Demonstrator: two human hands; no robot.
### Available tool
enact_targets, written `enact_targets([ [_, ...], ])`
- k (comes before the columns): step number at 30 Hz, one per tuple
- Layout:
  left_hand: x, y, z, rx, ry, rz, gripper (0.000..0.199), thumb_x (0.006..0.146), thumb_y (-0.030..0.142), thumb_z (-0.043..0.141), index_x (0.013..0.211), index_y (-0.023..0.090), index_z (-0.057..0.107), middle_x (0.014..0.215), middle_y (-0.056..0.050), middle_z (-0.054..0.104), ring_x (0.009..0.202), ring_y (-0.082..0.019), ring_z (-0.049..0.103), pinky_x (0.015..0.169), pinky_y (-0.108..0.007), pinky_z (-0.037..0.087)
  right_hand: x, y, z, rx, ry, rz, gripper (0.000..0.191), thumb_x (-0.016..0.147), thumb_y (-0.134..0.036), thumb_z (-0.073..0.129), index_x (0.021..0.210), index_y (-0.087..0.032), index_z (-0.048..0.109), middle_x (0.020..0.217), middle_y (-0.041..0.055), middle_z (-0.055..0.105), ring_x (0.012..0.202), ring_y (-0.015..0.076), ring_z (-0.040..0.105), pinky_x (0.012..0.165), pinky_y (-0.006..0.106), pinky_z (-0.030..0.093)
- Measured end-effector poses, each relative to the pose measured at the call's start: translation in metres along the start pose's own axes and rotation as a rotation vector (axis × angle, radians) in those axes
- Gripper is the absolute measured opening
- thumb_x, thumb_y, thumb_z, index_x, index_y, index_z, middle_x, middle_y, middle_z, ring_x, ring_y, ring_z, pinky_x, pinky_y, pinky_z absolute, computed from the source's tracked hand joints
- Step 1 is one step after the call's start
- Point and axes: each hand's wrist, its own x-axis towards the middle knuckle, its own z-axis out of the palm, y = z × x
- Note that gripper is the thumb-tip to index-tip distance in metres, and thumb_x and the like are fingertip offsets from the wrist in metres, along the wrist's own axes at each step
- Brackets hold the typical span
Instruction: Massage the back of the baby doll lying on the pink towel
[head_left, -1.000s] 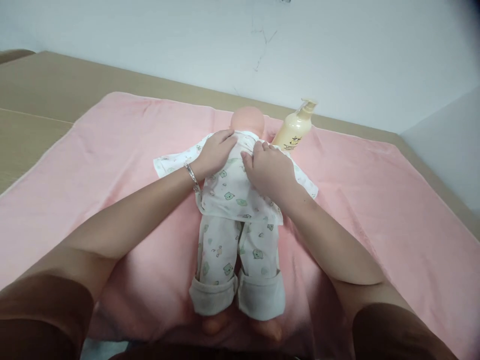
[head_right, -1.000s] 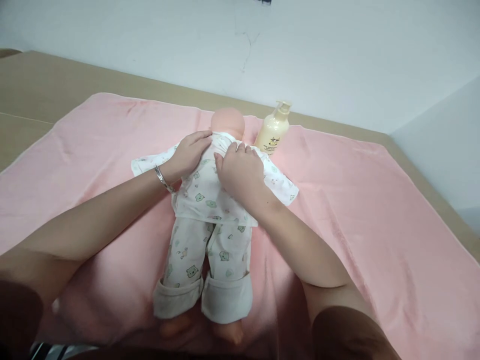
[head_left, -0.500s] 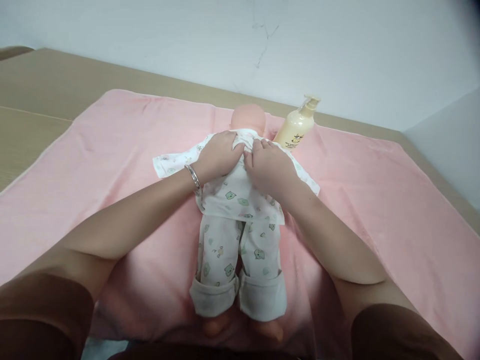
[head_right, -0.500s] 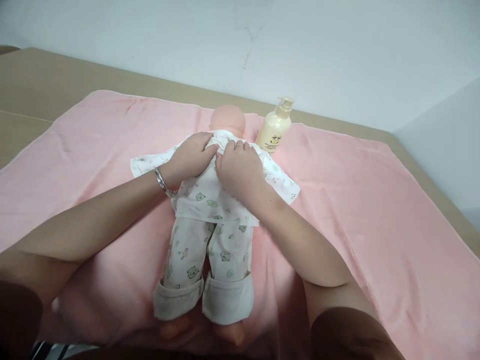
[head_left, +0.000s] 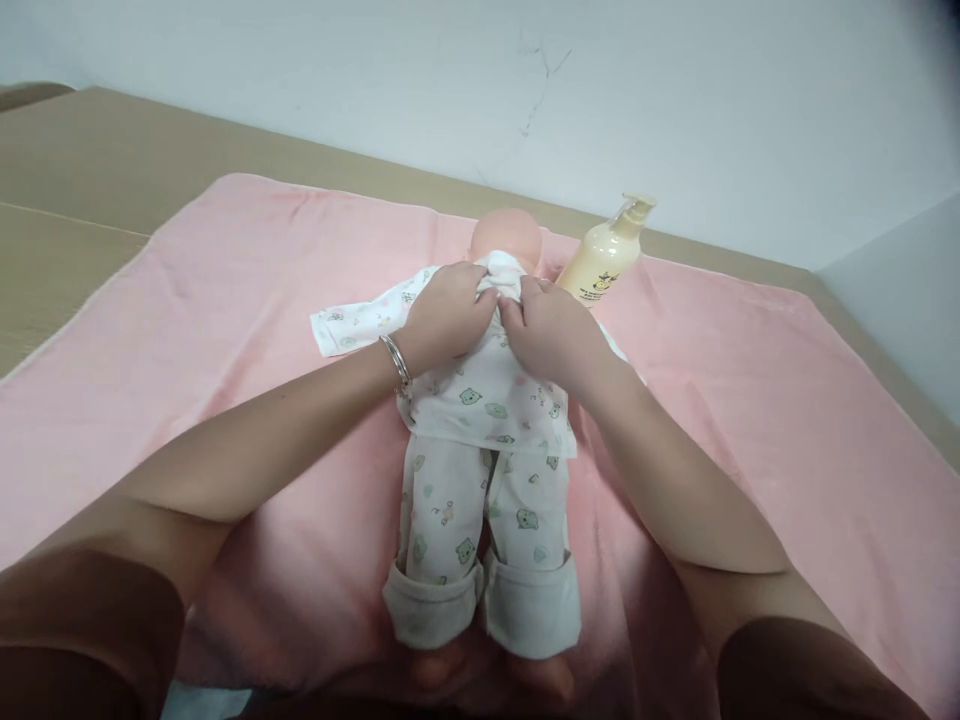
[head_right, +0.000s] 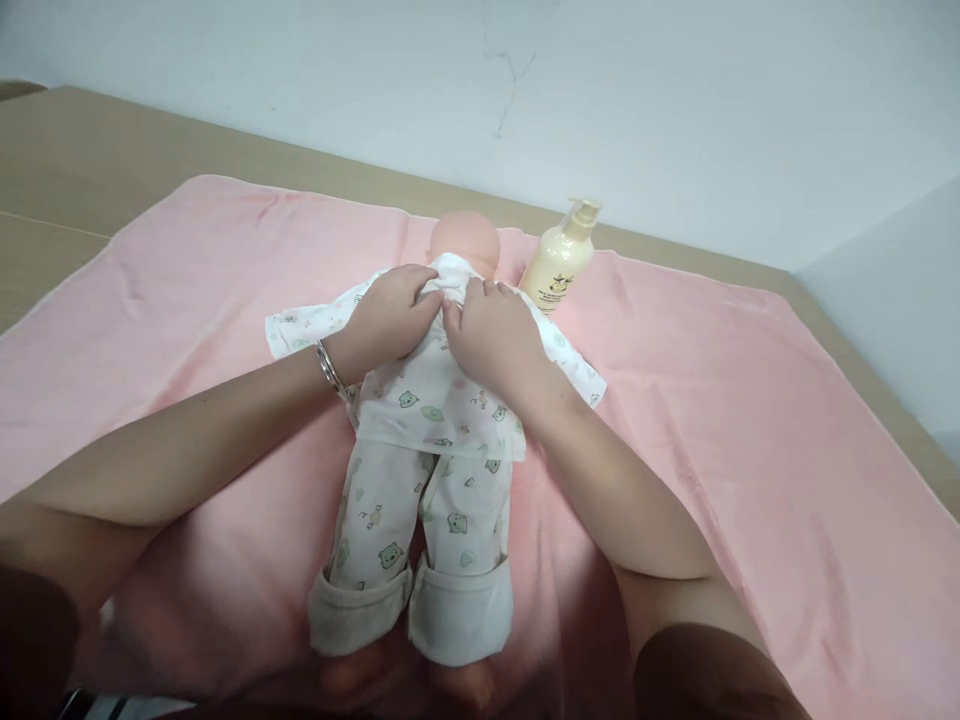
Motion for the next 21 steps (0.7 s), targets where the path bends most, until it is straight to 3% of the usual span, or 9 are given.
enact_targets([
  [4,0.016,-0.015,-0.002,-0.171,-0.066,-0.052,0.03,0.09,0.036,0.047,0.096,0.015,0.068,0.114,-0.009,0.071,0.11,-0.023,0.063,0.103,-0.04,0.052,-0.007,-0.008,-0.003,-0.079,0.013,-0.035,0.037,0.105,-0.027,0.029,0.112,-0.008,0.06,0.106,0.0204,0.067,0.101,0.0348,0.063,0.085,0.042,0.049],
  [7,0.013,-0.017,0.004,-0.143,-0.008,-0.041,0.039,0.093,0.038,0.042,0.111,0.016,0.069,0.123,-0.01,0.07,0.12,-0.025,0.062,0.111,-0.042,0.049,0.004,0.004,-0.001,0.005,-0.006,0.01,0.039,0.106,-0.035,0.03,0.109,-0.012,0.062,0.104,0.0181,0.068,0.093,0.0331,0.064,0.079,0.041,0.049],
  [12,0.004,-0.014,0.014,-0.06,0.044,-0.054,0.049,0.097,0.036,0.037,0.132,0.015,0.064,0.137,-0.011,0.067,0.129,-0.026,0.059,0.118,-0.044,0.045,0.02,0.017,0.013,0.106,0.065,0.03,0.042,0.104,-0.042,0.035,0.111,-0.012,0.063,0.11,0.0189,0.069,0.098,0.0344,0.063,0.086,0.044,0.05],
  [21,0.005,-0.019,0.016,-0.122,0.079,-0.043,0.05,0.096,0.038,0.039,0.133,0.018,0.064,0.138,-0.009,0.068,0.13,-0.025,0.059,0.118,-0.044,0.045,0.018,0.012,0.019,0.093,0.114,0.024,0.043,0.103,-0.037,0.032,0.116,-0.009,0.063,0.109,0.0198,0.069,0.103,0.0358,0.063,0.095,0.047,0.05],
])
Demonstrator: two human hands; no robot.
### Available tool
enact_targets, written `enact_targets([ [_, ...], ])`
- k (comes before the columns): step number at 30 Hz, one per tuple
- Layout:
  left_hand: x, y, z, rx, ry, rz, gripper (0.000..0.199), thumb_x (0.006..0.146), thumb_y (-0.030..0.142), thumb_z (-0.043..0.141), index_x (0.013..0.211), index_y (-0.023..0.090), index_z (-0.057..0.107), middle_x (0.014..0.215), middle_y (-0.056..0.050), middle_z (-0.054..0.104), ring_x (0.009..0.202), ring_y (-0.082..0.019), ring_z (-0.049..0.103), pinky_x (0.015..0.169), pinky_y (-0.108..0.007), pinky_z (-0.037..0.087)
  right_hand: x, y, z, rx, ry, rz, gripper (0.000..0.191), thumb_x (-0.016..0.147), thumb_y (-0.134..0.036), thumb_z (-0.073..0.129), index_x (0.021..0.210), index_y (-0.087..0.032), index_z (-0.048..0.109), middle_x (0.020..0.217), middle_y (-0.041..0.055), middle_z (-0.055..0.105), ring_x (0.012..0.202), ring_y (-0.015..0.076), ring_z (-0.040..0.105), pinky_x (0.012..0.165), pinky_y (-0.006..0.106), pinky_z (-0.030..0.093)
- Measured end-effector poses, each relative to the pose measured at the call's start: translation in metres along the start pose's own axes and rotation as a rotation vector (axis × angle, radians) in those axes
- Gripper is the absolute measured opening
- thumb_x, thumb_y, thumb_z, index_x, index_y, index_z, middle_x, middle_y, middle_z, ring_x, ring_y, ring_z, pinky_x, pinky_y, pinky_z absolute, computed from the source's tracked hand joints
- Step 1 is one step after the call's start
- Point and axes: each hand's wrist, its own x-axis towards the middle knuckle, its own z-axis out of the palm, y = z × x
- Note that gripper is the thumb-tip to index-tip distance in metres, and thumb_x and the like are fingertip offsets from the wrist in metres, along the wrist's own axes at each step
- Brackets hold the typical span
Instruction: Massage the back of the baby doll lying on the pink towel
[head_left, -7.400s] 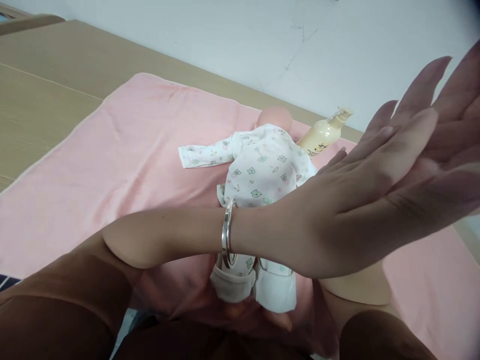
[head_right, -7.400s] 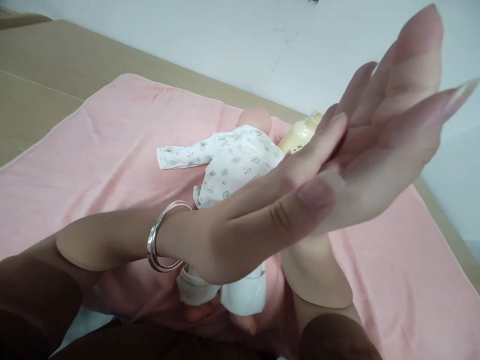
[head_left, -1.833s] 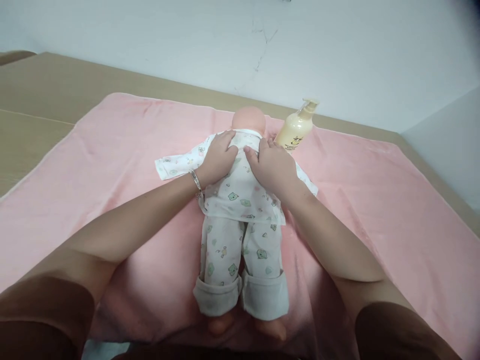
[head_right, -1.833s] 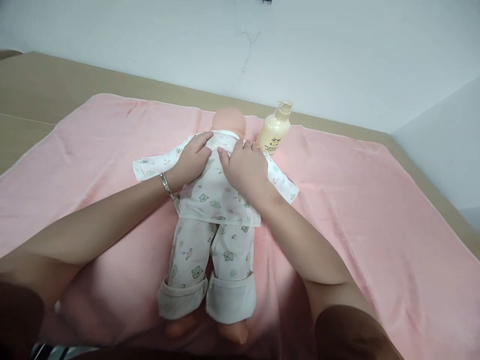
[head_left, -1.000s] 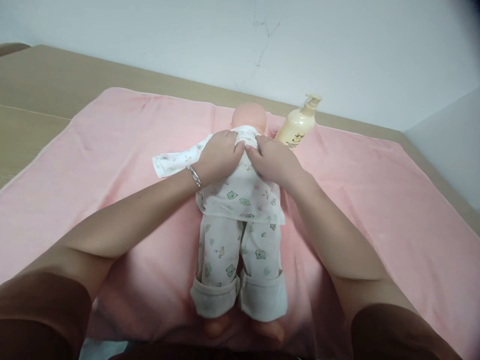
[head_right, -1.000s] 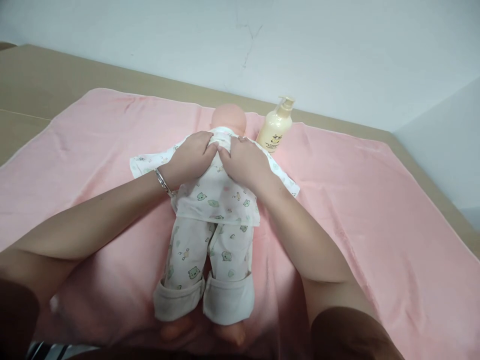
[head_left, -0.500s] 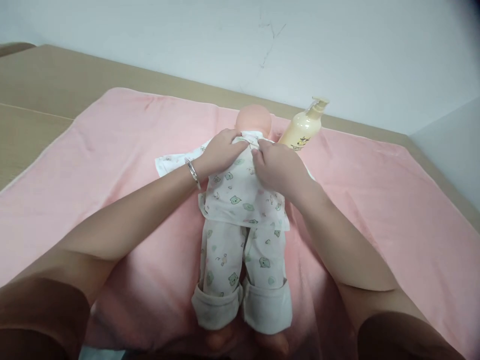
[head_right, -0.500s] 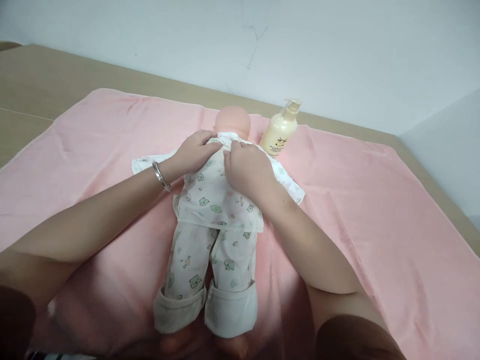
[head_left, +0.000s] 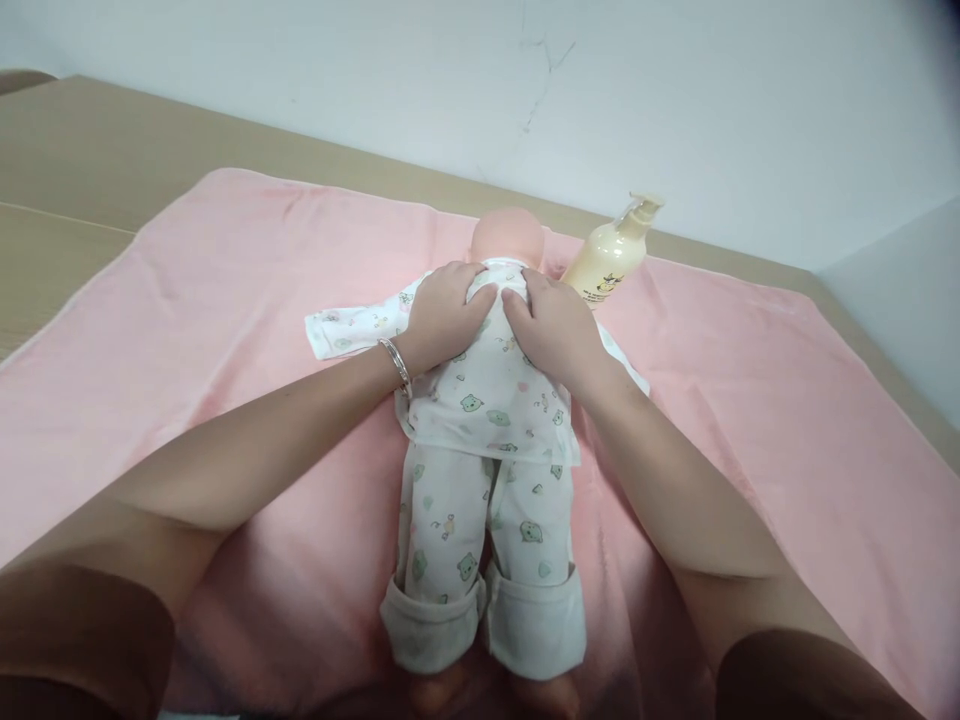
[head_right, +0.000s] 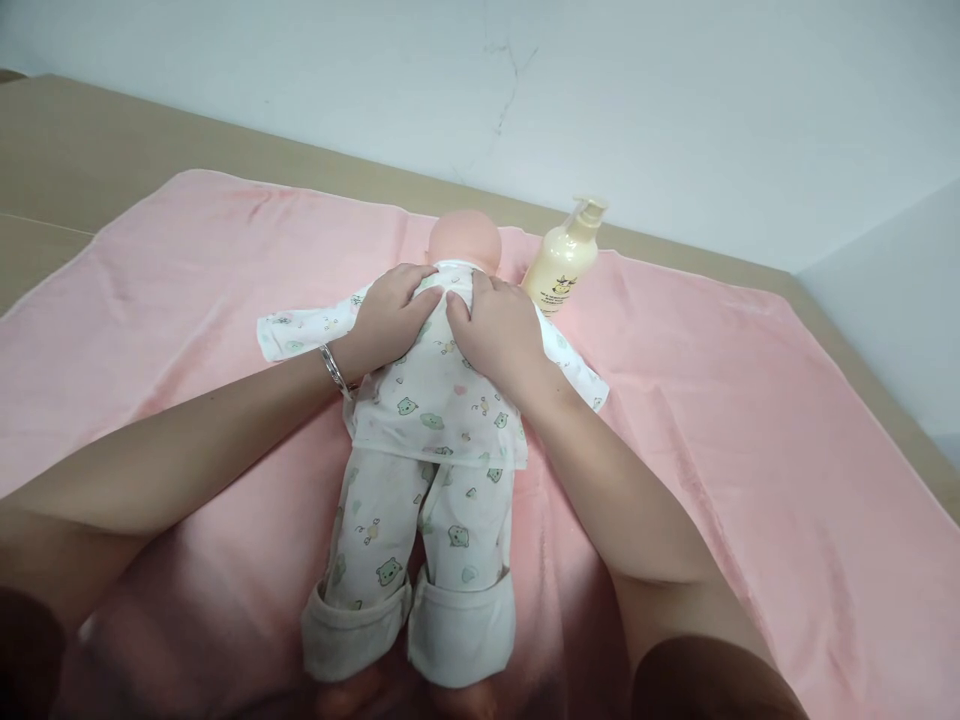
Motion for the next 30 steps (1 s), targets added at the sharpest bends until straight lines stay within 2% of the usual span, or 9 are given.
enact_targets([
  [6,-0.0012,0.0008,0.0001,-0.011,0.003,-0.004,0.049,0.096,0.038,0.04,0.133,0.018,0.065,0.138,-0.009,0.068,0.129,-0.024,0.059,0.118,-0.043,0.045,0.0001,0.0001,-0.0002,0.021,0.002,0.001,0.046,0.104,-0.035,0.033,0.128,-0.007,0.061,0.115,0.0204,0.069,0.109,0.0371,0.062,0.1,0.049,0.049],
  [13,-0.0012,0.002,-0.0008,0.01,-0.008,-0.009,0.051,0.096,0.037,0.039,0.136,0.016,0.063,0.14,-0.009,0.067,0.131,-0.025,0.058,0.119,-0.043,0.044,-0.0005,-0.0008,-0.0012,0.012,-0.004,0.007,0.045,0.105,-0.035,0.034,0.129,-0.007,0.06,0.115,0.0205,0.069,0.111,0.037,0.062,0.101,0.048,0.049],
  [20,-0.0025,0.003,-0.0007,0.005,0.001,-0.011,0.051,0.096,0.037,0.039,0.135,0.016,0.064,0.14,-0.009,0.067,0.132,-0.025,0.059,0.12,-0.043,0.044,0.0003,0.002,0.0002,0.007,0.007,-0.018,0.04,0.102,-0.037,0.033,0.108,-0.013,0.063,0.105,0.0182,0.07,0.099,0.0355,0.063,0.093,0.048,0.05],
  [30,-0.003,0.0038,-0.0007,0.005,0.011,-0.001,0.051,0.096,0.036,0.038,0.134,0.015,0.065,0.139,-0.011,0.067,0.13,-0.026,0.06,0.118,-0.044,0.045,0.0007,0.0037,0.0009,0.016,0.014,-0.022,0.039,0.1,-0.039,0.031,0.105,-0.015,0.061,0.106,0.0188,0.069,0.099,0.036,0.063,0.091,0.049,0.05],
])
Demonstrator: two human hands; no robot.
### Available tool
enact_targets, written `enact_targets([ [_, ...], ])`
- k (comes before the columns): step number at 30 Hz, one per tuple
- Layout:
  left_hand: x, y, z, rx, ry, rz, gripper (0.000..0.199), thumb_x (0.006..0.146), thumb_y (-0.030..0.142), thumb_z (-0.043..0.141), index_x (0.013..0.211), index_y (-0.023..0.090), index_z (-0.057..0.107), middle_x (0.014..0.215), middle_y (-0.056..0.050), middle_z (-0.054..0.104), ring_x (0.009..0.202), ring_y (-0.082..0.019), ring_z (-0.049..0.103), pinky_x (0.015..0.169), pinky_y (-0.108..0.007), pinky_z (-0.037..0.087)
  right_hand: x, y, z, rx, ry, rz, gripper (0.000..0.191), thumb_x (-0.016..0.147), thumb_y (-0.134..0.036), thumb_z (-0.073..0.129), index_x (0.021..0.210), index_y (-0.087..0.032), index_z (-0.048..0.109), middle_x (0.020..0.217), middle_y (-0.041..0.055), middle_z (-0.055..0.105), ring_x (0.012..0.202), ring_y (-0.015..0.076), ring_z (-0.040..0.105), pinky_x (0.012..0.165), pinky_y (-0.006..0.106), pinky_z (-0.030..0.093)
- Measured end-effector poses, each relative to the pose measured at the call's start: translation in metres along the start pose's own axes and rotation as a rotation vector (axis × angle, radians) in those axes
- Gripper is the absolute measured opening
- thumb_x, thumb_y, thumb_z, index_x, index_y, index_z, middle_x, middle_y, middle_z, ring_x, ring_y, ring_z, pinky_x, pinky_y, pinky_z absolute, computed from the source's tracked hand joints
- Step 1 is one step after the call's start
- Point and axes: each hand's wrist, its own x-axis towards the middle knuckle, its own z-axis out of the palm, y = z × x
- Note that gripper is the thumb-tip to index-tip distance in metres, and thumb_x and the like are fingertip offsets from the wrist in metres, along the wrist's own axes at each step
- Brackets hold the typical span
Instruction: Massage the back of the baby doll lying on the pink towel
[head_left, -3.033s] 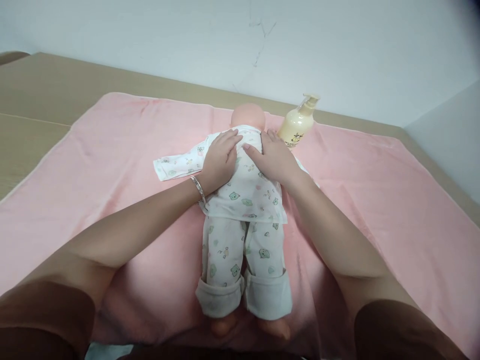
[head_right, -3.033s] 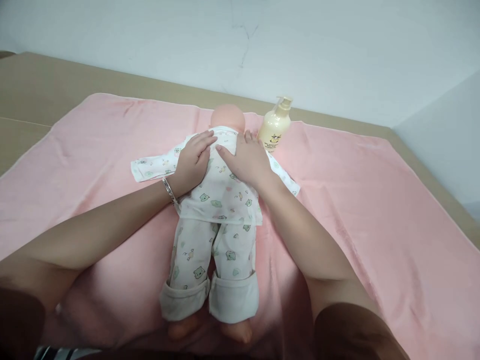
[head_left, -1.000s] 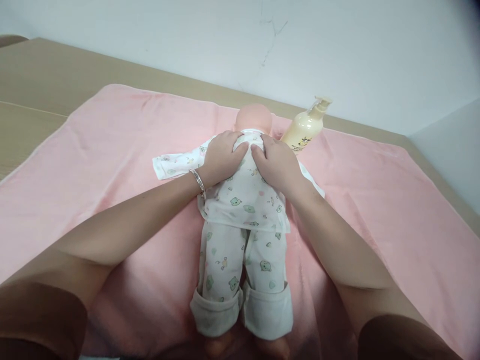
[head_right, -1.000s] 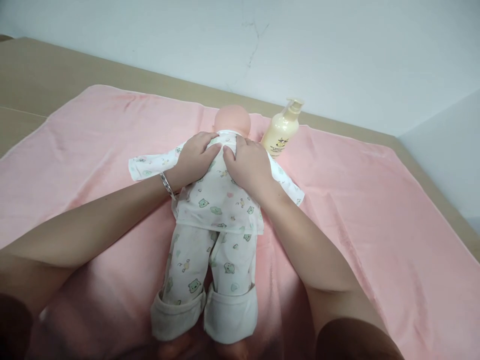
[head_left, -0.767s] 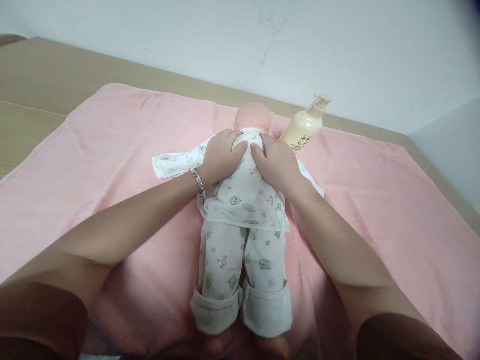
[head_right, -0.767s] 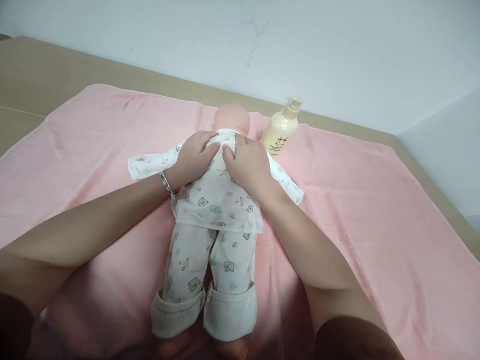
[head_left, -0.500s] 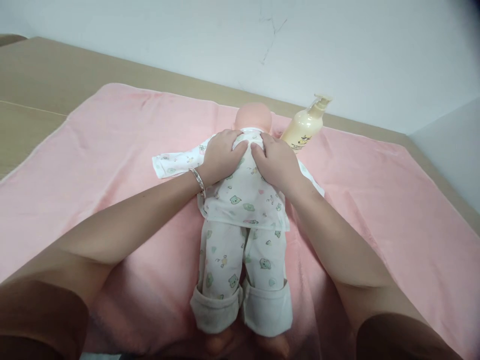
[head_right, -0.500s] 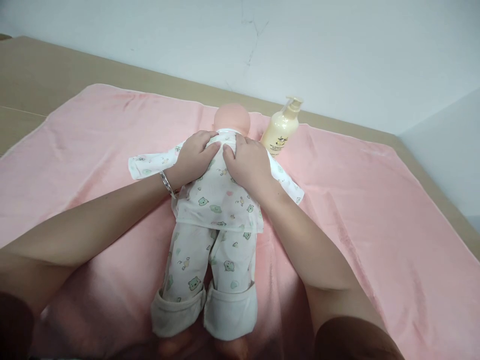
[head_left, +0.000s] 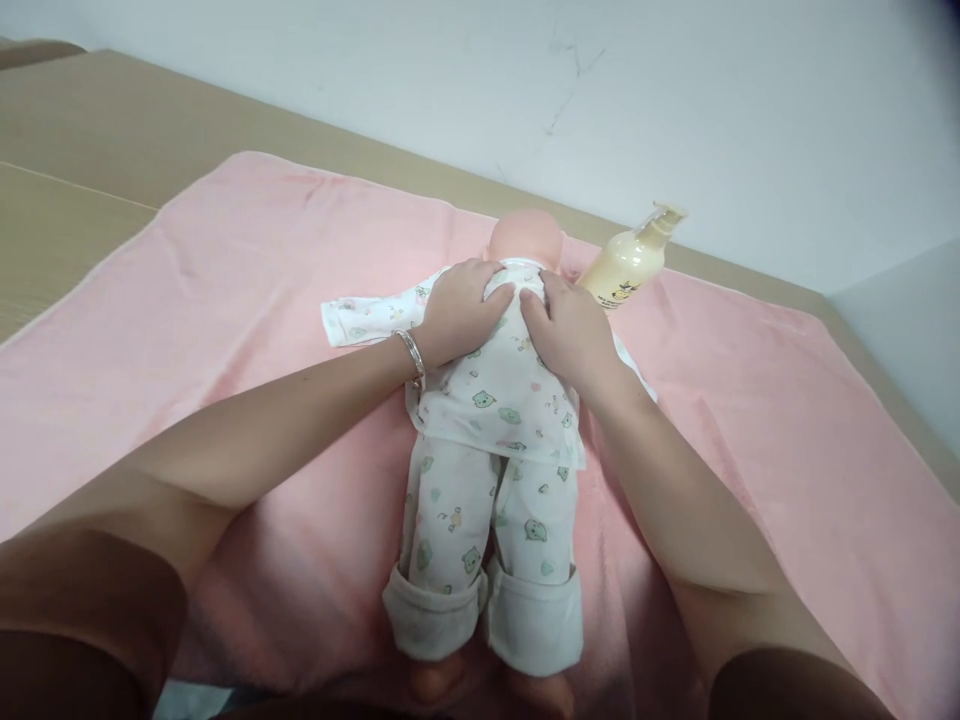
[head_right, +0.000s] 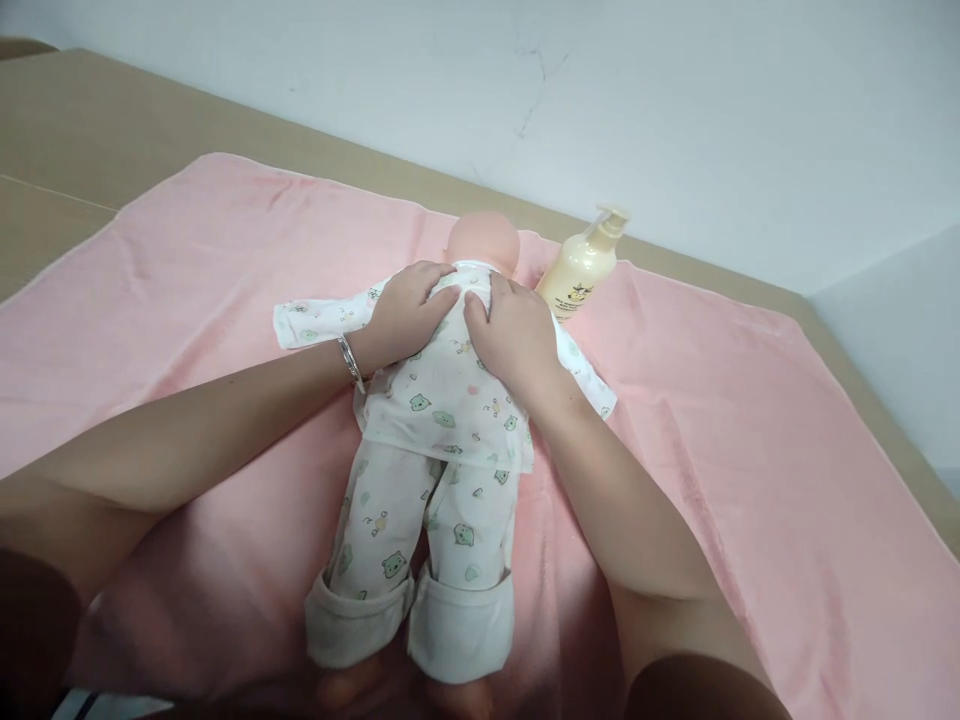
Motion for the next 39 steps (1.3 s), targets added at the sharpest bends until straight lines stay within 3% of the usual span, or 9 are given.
enact_targets([
  [9,-0.003,0.0,0.0,0.032,0.008,0.034,0.044,0.097,0.034,0.037,0.126,0.016,0.066,0.135,-0.011,0.069,0.126,-0.026,0.062,0.114,-0.044,0.048,-0.001,0.002,0.001,0.028,0.023,-0.02,0.045,0.1,-0.042,0.031,0.114,-0.013,0.062,0.107,0.0193,0.069,0.1,0.0367,0.062,0.09,0.051,0.05],
  [14,-0.006,0.003,-0.001,0.187,-0.008,0.136,0.045,0.1,0.027,0.027,0.117,0.012,0.066,0.124,-0.015,0.071,0.12,-0.028,0.063,0.109,-0.045,0.047,-0.002,0.004,0.003,0.028,0.037,-0.044,0.043,0.102,-0.042,0.03,0.112,-0.014,0.061,0.107,0.0183,0.069,0.099,0.0357,0.062,0.088,0.049,0.05],
  [21,-0.017,0.019,0.001,0.341,-0.018,0.306,0.038,0.097,0.013,0.029,0.104,0.013,0.066,0.112,-0.014,0.07,0.107,-0.026,0.064,0.097,-0.04,0.05,0.0,0.002,0.0,-0.004,0.004,-0.021,0.035,0.101,-0.038,0.031,0.101,-0.016,0.058,0.102,0.0184,0.068,0.096,0.0354,0.061,0.086,0.048,0.05],
  [26,-0.011,0.015,-0.001,0.243,-0.011,0.188,0.037,0.095,0.015,0.03,0.108,0.012,0.065,0.119,-0.014,0.069,0.117,-0.027,0.061,0.11,-0.042,0.047,-0.012,-0.016,-0.005,-0.092,-0.042,-0.003,0.038,0.104,-0.03,0.027,0.115,-0.01,0.057,0.114,0.0225,0.066,0.11,0.0379,0.061,0.097,0.05,0.049],
  [31,0.002,0.008,-0.008,0.135,-0.034,0.049,0.027,0.092,0.022,0.036,0.094,0.018,0.062,0.104,-0.01,0.072,0.097,-0.024,0.063,0.103,-0.046,0.05,-0.031,-0.036,-0.018,-0.338,-0.078,-0.12,0.038,0.102,-0.025,0.031,0.116,-0.004,0.06,0.104,0.0235,0.066,0.105,0.0389,0.061,0.094,0.049,0.049],
  [36,-0.01,0.016,-0.006,0.222,-0.019,0.132,0.031,0.095,0.02,0.031,0.093,0.016,0.062,0.107,-0.014,0.071,0.105,-0.025,0.063,0.104,-0.044,0.049,-0.012,-0.022,-0.027,-0.154,-0.197,0.048,0.042,0.107,-0.039,0.032,0.115,-0.01,0.063,0.109,0.0196,0.068,0.1,0.0357,0.064,0.087,0.045,0.052],
  [39,-0.022,0.027,-0.007,0.219,-0.022,0.174,0.034,0.094,0.015,0.03,0.093,0.016,0.064,0.102,-0.011,0.072,0.101,-0.022,0.064,0.097,-0.037,0.051,0.0,-0.014,-0.025,-0.116,-0.204,0.158,0.052,0.11,-0.044,0.029,0.124,-0.007,0.062,0.122,0.0219,0.066,0.111,0.0376,0.063,0.094,0.046,0.051],
])
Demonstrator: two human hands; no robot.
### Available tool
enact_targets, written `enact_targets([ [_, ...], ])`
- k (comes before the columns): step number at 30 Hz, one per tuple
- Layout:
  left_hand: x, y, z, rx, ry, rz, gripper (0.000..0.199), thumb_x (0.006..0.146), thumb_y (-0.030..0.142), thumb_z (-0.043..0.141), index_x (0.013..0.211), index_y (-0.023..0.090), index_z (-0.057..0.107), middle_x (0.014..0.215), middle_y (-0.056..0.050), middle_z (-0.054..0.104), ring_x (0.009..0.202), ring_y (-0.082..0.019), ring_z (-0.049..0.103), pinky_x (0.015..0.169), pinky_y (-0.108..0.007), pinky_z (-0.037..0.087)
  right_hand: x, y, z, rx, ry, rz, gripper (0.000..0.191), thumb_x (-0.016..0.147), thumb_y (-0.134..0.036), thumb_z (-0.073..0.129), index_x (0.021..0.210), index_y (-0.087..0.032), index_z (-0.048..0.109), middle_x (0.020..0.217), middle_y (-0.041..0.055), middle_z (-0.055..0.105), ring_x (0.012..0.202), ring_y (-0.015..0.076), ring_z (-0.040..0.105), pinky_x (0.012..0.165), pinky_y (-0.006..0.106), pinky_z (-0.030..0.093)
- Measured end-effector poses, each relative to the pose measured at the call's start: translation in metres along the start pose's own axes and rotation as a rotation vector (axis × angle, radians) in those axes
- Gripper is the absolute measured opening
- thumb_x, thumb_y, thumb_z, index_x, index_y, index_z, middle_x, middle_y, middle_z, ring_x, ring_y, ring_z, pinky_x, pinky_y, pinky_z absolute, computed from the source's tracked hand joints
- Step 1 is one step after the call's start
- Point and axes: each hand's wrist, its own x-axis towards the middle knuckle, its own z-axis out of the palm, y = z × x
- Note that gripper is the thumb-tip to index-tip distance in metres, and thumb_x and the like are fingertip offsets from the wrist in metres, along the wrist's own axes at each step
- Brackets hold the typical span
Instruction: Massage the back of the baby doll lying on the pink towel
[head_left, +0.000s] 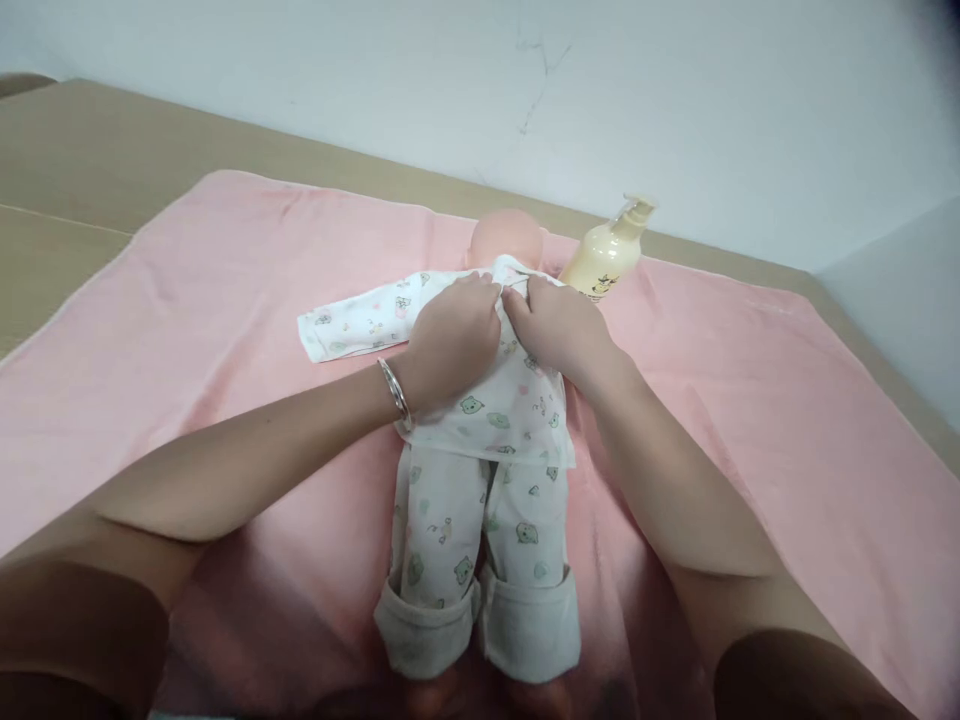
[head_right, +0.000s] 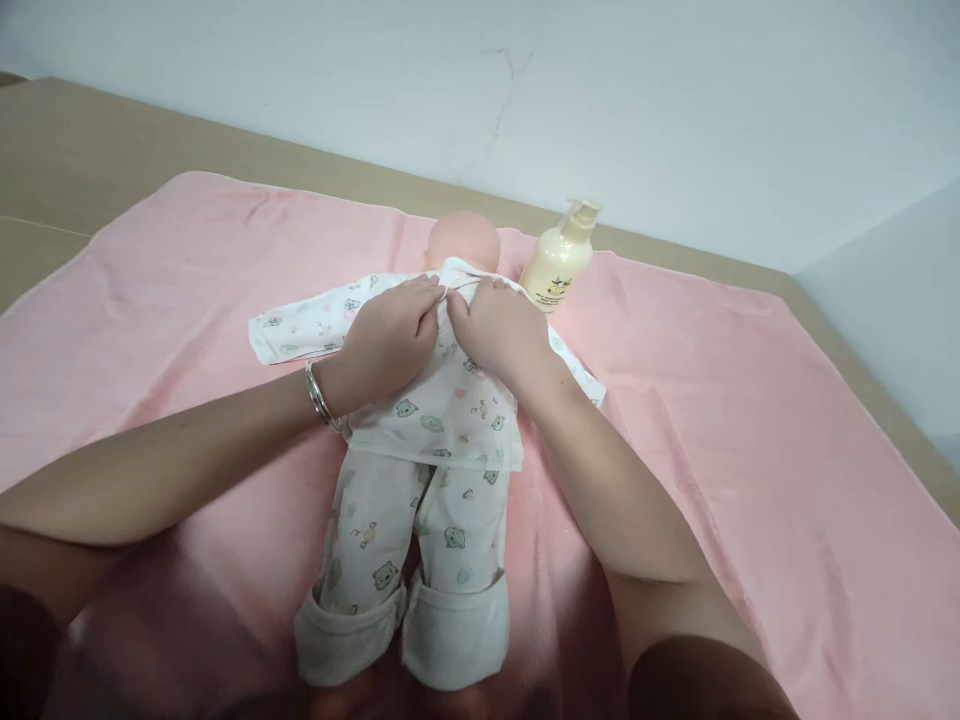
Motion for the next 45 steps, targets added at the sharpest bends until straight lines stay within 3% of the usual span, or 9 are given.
enact_targets([
  [6,0.015,-0.011,-0.009,-0.13,-0.082,-0.13,0.031,0.093,0.025,0.039,0.101,0.016,0.068,0.115,-0.009,0.074,0.104,-0.022,0.064,0.099,-0.038,0.05,-0.022,-0.017,0.005,-0.156,0.076,-0.063,0.051,0.11,-0.03,0.029,0.129,0.006,0.059,0.125,0.0271,0.064,0.123,0.0403,0.06,0.108,0.047,0.047],
  [10,0.03,-0.031,-0.009,-0.199,-0.112,-0.131,0.034,0.096,0.036,0.039,0.099,0.016,0.067,0.111,-0.007,0.073,0.103,-0.02,0.064,0.101,-0.036,0.049,-0.027,-0.019,0.005,-0.115,0.033,-0.096,0.051,0.108,-0.022,0.031,0.145,0.009,0.046,0.148,0.0305,0.049,0.144,0.0412,0.045,0.119,0.051,0.039],
  [16,0.013,-0.013,-0.01,0.079,-0.105,-0.073,0.033,0.097,0.024,0.03,0.094,0.014,0.061,0.104,-0.015,0.069,0.1,-0.025,0.064,0.097,-0.04,0.051,0.009,0.003,0.016,0.087,-0.012,-0.049,0.066,0.112,-0.045,0.032,0.157,0.003,0.034,0.163,0.029,0.028,0.157,0.0411,0.021,0.129,0.055,0.023],
  [22,0.018,-0.011,-0.021,-0.027,-0.155,-0.156,0.03,0.091,0.021,0.037,0.087,0.017,0.066,0.093,-0.009,0.072,0.089,-0.021,0.063,0.089,-0.036,0.05,-0.011,-0.01,0.021,-0.026,0.127,-0.156,0.053,0.109,-0.028,0.032,0.148,0.007,0.046,0.145,0.0292,0.052,0.141,0.0425,0.047,0.12,0.054,0.038],
  [27,0.032,-0.02,-0.016,-0.105,-0.166,-0.25,0.038,0.097,0.033,0.031,0.092,0.015,0.064,0.099,-0.011,0.072,0.091,-0.021,0.063,0.089,-0.038,0.051,-0.027,-0.015,0.015,-0.063,0.123,-0.247,0.052,0.109,-0.025,0.029,0.148,0.006,0.046,0.147,0.0294,0.05,0.142,0.0412,0.046,0.119,0.052,0.041],
  [30,0.021,-0.011,-0.011,0.036,-0.179,-0.149,0.038,0.097,0.028,0.028,0.099,0.012,0.062,0.104,-0.016,0.069,0.101,-0.026,0.064,0.099,-0.044,0.052,-0.006,-0.002,0.015,0.036,0.059,-0.237,0.051,0.11,-0.026,0.022,0.134,0.002,0.057,0.139,0.0257,0.058,0.138,0.0386,0.05,0.118,0.051,0.041],
  [35,0.002,-0.003,-0.004,0.168,-0.087,0.154,0.038,0.096,0.019,0.025,0.103,0.009,0.061,0.114,-0.019,0.065,0.125,-0.033,0.057,0.117,-0.055,0.042,0.023,0.013,0.021,0.165,0.021,-0.064,0.064,0.112,-0.043,0.029,0.154,0.004,0.038,0.163,0.0254,0.033,0.156,0.0378,0.024,0.13,0.051,0.023],
  [40,0.02,-0.015,-0.006,-0.051,-0.165,-0.098,0.027,0.093,0.029,0.036,0.098,0.015,0.059,0.103,-0.014,0.066,0.1,-0.026,0.061,0.099,-0.047,0.052,0.002,0.001,0.026,0.027,0.132,-0.14,0.052,0.11,-0.028,0.028,0.145,0.004,0.049,0.141,0.0267,0.056,0.139,0.0406,0.048,0.119,0.055,0.037],
  [45,0.027,-0.019,-0.003,-0.097,-0.117,-0.163,0.031,0.092,0.034,0.037,0.101,0.016,0.061,0.109,-0.014,0.068,0.099,-0.026,0.06,0.097,-0.045,0.049,-0.01,-0.007,0.035,-0.002,0.275,-0.215,0.053,0.104,-0.019,0.03,0.15,0.002,0.045,0.146,0.0262,0.051,0.139,0.0379,0.048,0.118,0.051,0.039],
])
